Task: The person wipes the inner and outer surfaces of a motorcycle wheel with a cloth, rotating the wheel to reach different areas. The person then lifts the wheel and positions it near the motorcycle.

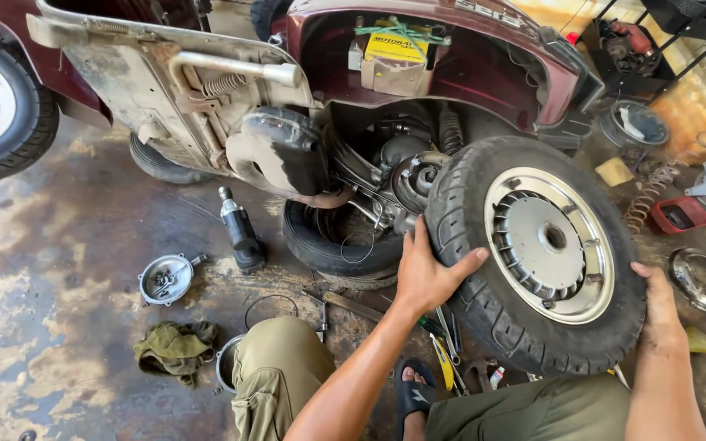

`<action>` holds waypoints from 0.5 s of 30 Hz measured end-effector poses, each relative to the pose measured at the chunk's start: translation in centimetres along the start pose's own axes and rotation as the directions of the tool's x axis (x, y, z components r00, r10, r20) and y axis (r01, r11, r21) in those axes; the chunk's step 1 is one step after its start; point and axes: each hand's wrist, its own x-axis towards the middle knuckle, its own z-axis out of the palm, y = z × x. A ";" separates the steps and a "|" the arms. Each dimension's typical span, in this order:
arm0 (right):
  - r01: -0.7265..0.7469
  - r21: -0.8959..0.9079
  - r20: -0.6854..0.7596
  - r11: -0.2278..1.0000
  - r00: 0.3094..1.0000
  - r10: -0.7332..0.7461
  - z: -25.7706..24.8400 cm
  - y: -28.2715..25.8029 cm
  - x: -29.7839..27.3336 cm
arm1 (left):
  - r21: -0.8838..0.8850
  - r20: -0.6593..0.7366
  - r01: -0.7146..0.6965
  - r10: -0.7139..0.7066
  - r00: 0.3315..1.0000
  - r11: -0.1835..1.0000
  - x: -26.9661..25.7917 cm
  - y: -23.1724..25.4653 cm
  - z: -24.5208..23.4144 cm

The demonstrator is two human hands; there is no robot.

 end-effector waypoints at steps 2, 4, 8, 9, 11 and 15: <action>-0.013 -0.019 -0.012 1.000 1.000 0.013 -0.6 0.5 0.6 | 0.001 0.007 0.024 -0.024 1.000 1.000 0.5 -0.4 0.3; -0.011 -0.020 -0.018 1.000 1.000 0.011 0.4 0.0 0.7 | 0.011 0.005 0.029 -0.029 1.000 1.000 1.3 -0.3 0.0; -0.058 0.001 -0.010 0.998 0.998 0.058 1.5 0.0 -0.8 | -0.070 0.003 0.056 -0.056 0.998 0.996 2.2 -1.1 -0.4; -0.023 0.042 0.035 0.999 0.999 0.021 2.2 -0.1 0.2 | -0.036 -0.063 0.027 -0.029 0.998 0.999 3.1 -1.7 -0.7; -0.035 0.059 0.021 0.998 0.999 0.034 3.4 -1.1 -0.7 | -0.044 -0.069 0.017 -0.020 0.997 0.999 3.7 -1.6 -1.5; -0.064 0.136 0.062 0.989 0.997 0.056 4.8 -2.5 -2.6 | -0.058 -0.122 -0.035 0.027 0.992 0.998 5.1 -2.0 -2.3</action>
